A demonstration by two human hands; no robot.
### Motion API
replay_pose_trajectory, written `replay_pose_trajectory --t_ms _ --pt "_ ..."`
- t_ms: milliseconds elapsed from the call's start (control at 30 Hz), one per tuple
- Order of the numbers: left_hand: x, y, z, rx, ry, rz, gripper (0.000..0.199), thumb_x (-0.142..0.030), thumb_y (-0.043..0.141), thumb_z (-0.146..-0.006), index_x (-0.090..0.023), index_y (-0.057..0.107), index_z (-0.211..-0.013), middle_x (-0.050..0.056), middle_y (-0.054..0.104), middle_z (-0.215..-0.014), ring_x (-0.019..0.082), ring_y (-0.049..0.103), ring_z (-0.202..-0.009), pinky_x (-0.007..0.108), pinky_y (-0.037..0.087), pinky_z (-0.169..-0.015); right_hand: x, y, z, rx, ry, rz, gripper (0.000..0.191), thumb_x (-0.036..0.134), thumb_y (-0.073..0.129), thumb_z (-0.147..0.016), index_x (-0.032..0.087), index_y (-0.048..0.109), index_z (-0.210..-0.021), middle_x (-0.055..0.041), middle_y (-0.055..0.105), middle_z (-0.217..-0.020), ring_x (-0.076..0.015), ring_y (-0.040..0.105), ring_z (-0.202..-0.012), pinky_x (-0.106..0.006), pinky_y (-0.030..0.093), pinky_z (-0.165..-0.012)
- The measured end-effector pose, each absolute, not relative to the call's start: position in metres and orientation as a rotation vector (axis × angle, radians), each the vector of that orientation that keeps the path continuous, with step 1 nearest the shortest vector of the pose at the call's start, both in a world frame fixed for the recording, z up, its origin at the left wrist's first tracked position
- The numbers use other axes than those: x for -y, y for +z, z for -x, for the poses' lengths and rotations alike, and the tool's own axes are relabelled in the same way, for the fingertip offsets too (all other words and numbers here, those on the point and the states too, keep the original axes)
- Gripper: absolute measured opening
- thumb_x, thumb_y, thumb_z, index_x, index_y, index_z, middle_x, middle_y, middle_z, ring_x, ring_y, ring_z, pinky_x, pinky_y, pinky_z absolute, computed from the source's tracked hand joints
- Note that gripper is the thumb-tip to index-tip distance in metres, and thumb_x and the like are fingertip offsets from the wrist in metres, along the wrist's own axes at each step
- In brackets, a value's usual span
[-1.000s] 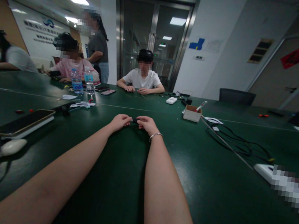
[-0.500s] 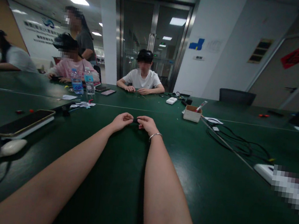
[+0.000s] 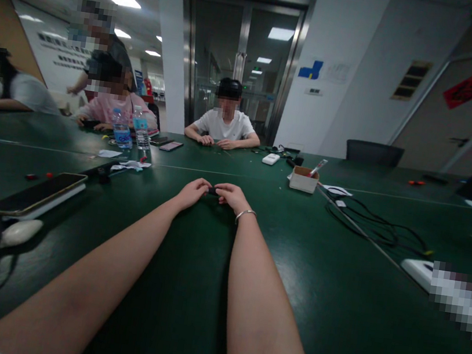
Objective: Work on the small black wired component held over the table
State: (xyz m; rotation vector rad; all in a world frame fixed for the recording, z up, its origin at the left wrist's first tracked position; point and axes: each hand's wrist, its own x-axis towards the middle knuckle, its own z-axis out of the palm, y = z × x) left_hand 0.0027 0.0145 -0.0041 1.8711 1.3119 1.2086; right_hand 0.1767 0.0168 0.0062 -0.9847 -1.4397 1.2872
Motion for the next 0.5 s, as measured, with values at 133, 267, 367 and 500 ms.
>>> replay_pose_trajectory --t_ms 133,267,367,500 --pt "-0.016 0.024 -0.002 -1.364 1.407 -1.860 0.030 -0.020 0.063 -0.067 -0.020 0.060 -0.097 0.007 0.060 -0.106 0.021 0.054 -0.099 0.034 0.041 -0.088 -0.016 0.007 -0.177 1.428 1.286 0.981 0.017 0.006 0.060 -0.077 0.013 0.068 -0.091 0.0002 0.063 -0.065 -0.0044 0.052 -0.044 -0.016 0.049 -0.045" --pt "0.006 0.104 0.013 -1.252 1.612 -1.867 0.035 -0.027 0.050 -0.078 -0.019 0.054 -0.112 0.008 0.058 -0.112 0.020 0.053 -0.102 0.036 0.042 -0.087 -0.015 0.007 -0.178 1.412 1.288 0.979 0.016 0.006 0.059 -0.078 0.012 0.067 -0.091 -0.0005 0.063 -0.067 -0.0044 0.053 -0.044 -0.016 0.049 -0.045" --pt "0.035 0.158 0.052 -1.232 1.459 -2.168 0.038 -0.036 0.050 -0.078 -0.017 0.055 -0.111 0.007 0.059 -0.110 0.020 0.054 -0.101 0.037 0.041 -0.091 -0.014 0.007 -0.178 1.406 1.283 0.987 0.016 0.006 0.059 -0.079 0.012 0.067 -0.091 -0.0008 0.064 -0.068 -0.0041 0.053 -0.044 -0.015 0.048 -0.044" --pt "0.061 0.168 0.150 -1.628 0.976 -2.432 0.056 -0.056 0.060 -0.062 -0.016 0.062 -0.100 0.009 0.063 -0.104 0.027 0.053 -0.104 0.045 0.034 -0.096 -0.015 0.006 -0.178 1.407 1.270 1.000 0.016 0.006 0.059 -0.079 0.011 0.067 -0.091 -0.0002 0.062 -0.062 -0.0049 0.053 -0.044 -0.015 0.047 -0.043"
